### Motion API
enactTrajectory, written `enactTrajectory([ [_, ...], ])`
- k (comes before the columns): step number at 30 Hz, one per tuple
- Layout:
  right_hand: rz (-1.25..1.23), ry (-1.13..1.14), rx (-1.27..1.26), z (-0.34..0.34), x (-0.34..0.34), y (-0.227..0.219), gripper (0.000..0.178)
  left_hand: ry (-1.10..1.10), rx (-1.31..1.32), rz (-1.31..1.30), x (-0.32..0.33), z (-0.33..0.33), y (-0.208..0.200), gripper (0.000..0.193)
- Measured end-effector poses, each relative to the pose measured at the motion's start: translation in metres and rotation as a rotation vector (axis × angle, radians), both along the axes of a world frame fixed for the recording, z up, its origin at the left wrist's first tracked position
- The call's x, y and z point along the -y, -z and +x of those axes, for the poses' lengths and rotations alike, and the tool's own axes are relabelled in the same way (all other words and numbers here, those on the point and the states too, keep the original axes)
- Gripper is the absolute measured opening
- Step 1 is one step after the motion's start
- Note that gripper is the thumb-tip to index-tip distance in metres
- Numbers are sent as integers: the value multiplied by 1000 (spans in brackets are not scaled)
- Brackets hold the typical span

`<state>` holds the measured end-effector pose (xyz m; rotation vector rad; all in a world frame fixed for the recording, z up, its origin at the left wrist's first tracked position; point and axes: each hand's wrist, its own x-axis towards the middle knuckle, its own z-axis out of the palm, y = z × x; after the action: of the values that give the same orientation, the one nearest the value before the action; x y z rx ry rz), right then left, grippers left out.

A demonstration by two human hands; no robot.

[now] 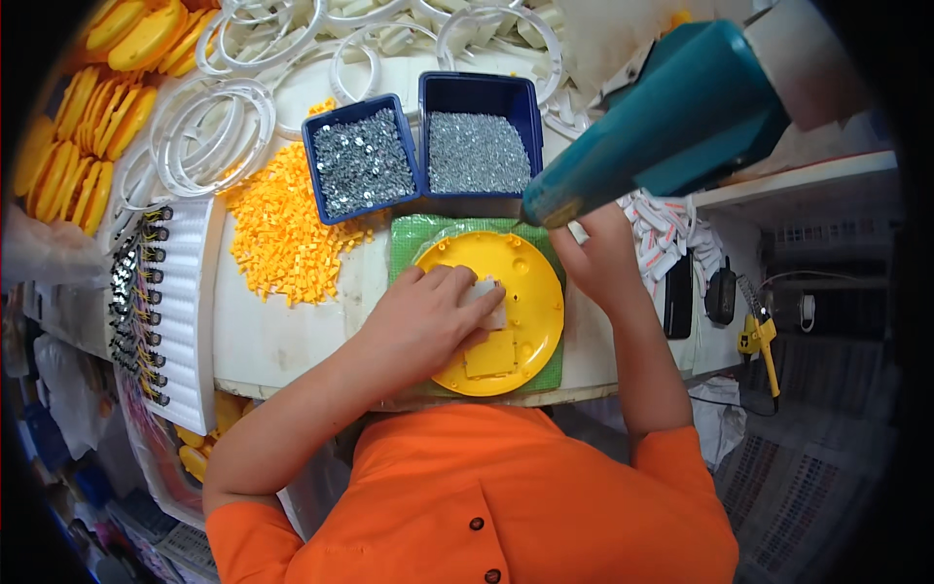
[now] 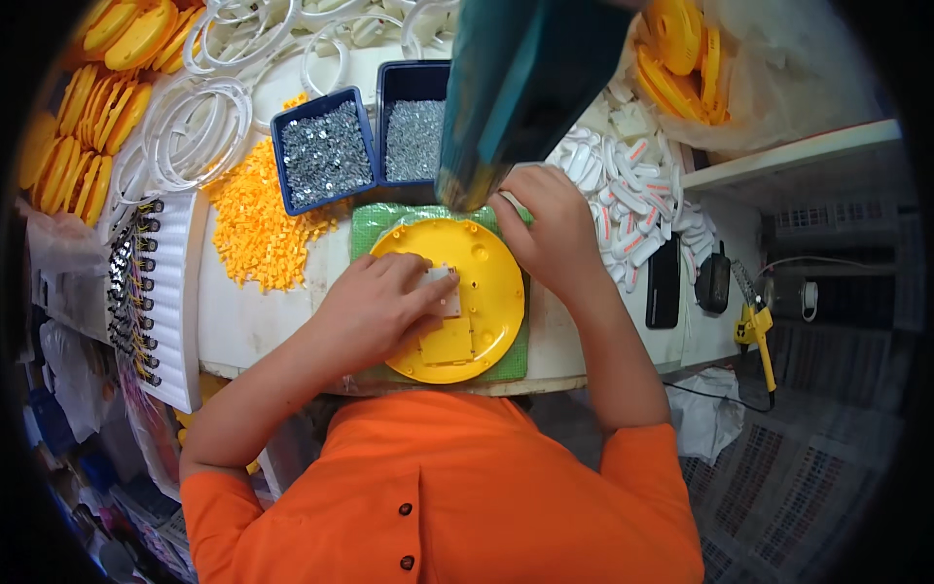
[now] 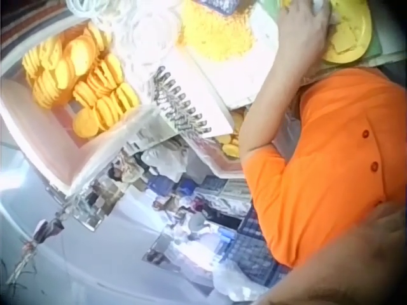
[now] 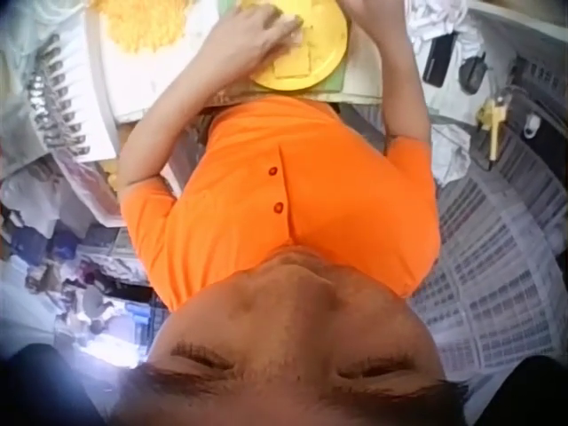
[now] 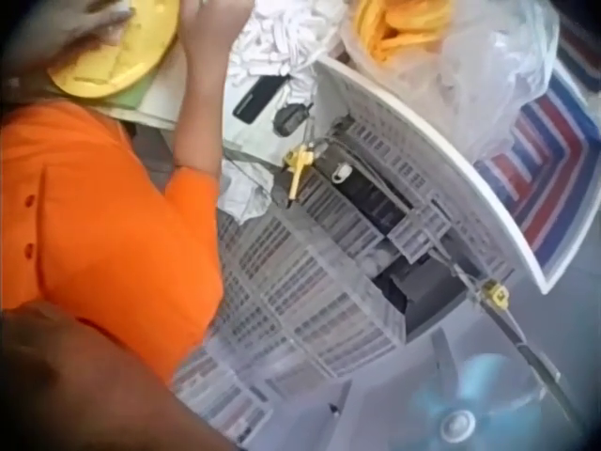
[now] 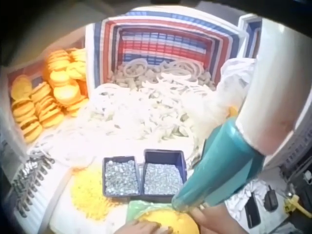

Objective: Assembling electronic or mechanical components into yellow circular plastic housings at a factory workbench.

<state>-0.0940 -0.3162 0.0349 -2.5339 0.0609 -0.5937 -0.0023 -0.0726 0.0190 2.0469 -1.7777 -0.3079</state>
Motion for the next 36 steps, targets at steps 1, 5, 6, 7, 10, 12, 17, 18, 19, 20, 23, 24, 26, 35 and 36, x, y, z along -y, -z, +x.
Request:
enactTrajectory([
  [1, -40, 42, -90, 7, 9, 12, 19, 0, -9, 18, 0, 1, 2, 52],
  [5, 22, -95, 111, 65, 21, 44, 16, -11, -78, -11, 3, 2, 4, 52],
  [6, 25, -112, 115, 79, 25, 51, 16, 44, -7, 17, 5, 3, -2, 51],
  [7, -121, -112, 43, 88, 29, 53, 16, 101, 60, 43, 8, 6, -6, 50],
  [10, -260, -130, -17, 105, 44, 65, 15, 183, 46, 92, 16, 16, -7, 54],
  [12, -238, -144, 5, 110, 48, 69, 13, 171, 29, 64, 11, 19, -2, 53],
  [17, -181, -113, 40, 107, 42, 54, 11, 66, 26, -198, -5, 13, 17, 54],
  [18, -188, -84, 30, 104, 42, 52, 11, 64, -3, -180, -5, 14, 14, 51],
  [19, -192, -80, 31, 99, 43, 50, 11, 62, -31, -163, -4, 14, 10, 47],
  [20, -133, -90, 23, 95, 45, 50, 10, 59, -25, -167, -2, 19, 7, 47],
  [23, -201, -89, 54, 83, 38, 31, 8, -72, -41, -347, 25, 55, -6, 34],
  [24, -329, -90, 93, 79, 32, 22, 8, -165, 45, -350, 38, 69, -9, 30],
  [26, -290, -37, 65, 72, 23, 19, 8, -242, 128, -363, 64, 93, -4, 26],
  [35, -73, 54, -14, 33, 17, 16, 7, -336, 224, -449, 81, 119, 26, 11],
  [36, -40, 63, -22, 25, 14, 17, 7, -340, 220, -446, 80, 118, 28, 11],
])
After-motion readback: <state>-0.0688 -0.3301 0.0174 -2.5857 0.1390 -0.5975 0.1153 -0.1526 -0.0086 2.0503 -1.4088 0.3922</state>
